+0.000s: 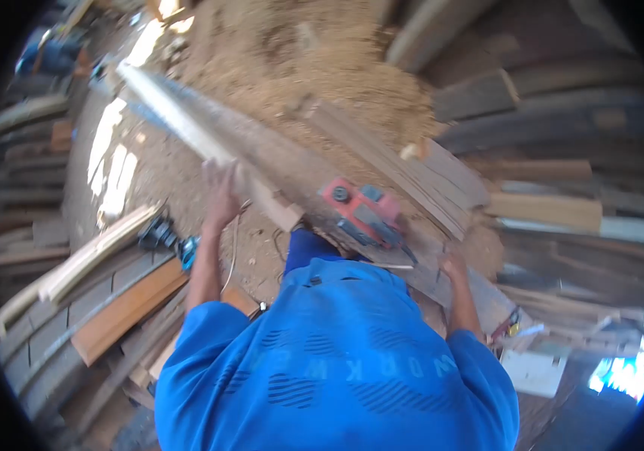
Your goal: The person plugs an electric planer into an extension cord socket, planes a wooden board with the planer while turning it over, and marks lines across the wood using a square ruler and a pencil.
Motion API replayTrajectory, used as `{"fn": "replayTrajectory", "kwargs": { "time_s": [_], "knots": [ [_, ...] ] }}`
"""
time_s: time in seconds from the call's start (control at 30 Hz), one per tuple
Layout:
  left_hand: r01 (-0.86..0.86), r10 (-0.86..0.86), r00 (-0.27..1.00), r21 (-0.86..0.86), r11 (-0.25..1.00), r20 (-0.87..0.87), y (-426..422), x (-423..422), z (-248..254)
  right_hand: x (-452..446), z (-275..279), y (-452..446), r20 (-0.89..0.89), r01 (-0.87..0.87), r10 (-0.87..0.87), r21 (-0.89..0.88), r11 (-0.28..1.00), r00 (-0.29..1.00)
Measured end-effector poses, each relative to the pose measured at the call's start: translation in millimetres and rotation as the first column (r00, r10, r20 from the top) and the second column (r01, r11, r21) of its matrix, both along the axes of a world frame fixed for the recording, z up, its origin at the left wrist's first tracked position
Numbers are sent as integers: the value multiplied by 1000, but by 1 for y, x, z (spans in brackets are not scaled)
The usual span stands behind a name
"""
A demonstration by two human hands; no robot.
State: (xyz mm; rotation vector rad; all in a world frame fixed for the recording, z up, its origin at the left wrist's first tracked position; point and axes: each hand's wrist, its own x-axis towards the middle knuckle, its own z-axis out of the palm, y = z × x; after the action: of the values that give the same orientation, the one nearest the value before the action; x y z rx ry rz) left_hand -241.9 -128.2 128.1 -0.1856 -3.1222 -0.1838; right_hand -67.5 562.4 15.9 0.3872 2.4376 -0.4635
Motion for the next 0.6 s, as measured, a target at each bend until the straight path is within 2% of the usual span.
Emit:
{"fn": "replayTrajectory", "kwargs": {
  "time_s": [0.03,0.07,0.17,0.23,0.27,0.3,0.33,0.4,0.47,0.5,0.53,0.6],
  "knots": [
    [46,-43,998,-51,998,54,-7,-1,6,16,-17,26,136,-74,63,80,994,989],
    [78,-73,993,-63,995,90,-9,-7,9,14,28,0,103,-47,26,200,979,994],
    [245,-236,967,-90,965,95,3,-32,20,71,-24,23,26,47,-53,199,979,998],
    [420,-385,888,-104,901,254,10,-57,12,84,-7,14,80,105,-126,232,967,989],
    [489,-431,840,-115,864,331,14,-66,18,88,-2,8,57,208,-233,281,937,971],
    [519,-478,822,-61,853,311,17,-74,23,91,4,1,23,311,-337,324,893,941],
    [546,-509,794,-24,837,333,22,-81,24,95,5,-11,-68,488,-503,387,783,861],
    [586,-540,747,1,811,387,31,-92,35,100,1,-5,146,320,-398,381,867,905],
    [636,-539,700,-66,769,469,25,-109,24,118,-50,8,104,561,-606,282,778,789],
    [663,-536,674,-95,743,509,22,-116,18,123,-56,8,73,505,-538,259,823,840],
    [666,-528,666,-101,739,527,20,-124,10,123,-65,6,72,562,-594,251,788,801],
    [646,-527,682,-81,759,507,27,-133,6,120,-50,-19,-291,677,-611,309,668,736]
  ]
}}
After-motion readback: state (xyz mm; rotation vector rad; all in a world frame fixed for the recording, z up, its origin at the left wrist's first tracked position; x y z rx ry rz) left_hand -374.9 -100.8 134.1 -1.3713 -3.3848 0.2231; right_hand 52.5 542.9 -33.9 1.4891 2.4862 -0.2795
